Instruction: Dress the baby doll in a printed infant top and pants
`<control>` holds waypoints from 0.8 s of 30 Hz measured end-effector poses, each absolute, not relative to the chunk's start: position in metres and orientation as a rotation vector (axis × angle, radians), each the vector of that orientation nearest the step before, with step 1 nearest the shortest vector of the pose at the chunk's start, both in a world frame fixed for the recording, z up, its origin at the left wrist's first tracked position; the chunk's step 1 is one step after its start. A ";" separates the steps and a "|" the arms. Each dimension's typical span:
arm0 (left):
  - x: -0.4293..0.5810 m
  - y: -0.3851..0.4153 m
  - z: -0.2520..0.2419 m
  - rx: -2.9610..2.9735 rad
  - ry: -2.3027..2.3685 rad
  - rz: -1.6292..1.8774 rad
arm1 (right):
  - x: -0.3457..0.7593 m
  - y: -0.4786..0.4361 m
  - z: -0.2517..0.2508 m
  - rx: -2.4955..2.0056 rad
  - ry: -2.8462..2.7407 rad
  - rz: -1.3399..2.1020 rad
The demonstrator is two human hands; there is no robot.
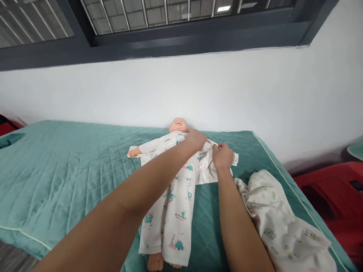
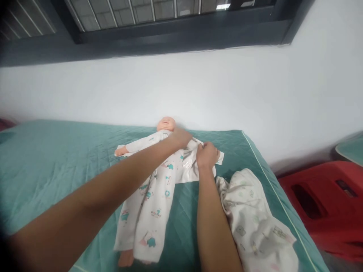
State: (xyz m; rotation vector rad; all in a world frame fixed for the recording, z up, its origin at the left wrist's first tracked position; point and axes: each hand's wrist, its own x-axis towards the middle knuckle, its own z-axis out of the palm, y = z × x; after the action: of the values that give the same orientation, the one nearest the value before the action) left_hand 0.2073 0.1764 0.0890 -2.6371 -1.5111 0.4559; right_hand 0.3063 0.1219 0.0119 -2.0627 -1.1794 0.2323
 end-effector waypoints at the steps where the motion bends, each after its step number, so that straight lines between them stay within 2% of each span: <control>1: 0.205 0.178 0.090 -2.629 -1.508 0.465 | 0.307 0.122 0.012 -2.068 -1.164 0.235; 8: 0.216 0.169 0.079 -2.713 -1.386 0.471 | 0.303 0.120 0.013 -2.088 -1.155 0.257; 14: 0.212 0.166 0.070 -2.693 -1.298 0.298 | 0.306 0.121 0.012 -2.080 -1.138 0.296; 24: 0.186 0.173 0.098 -2.570 -1.272 0.255 | 0.313 0.123 0.008 -1.982 -0.947 0.428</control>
State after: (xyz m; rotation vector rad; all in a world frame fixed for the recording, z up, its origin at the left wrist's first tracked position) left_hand 0.1861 0.1735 0.0979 -2.5699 -1.2724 0.2554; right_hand 0.3134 0.1227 0.0083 -1.9819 -0.9471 0.4282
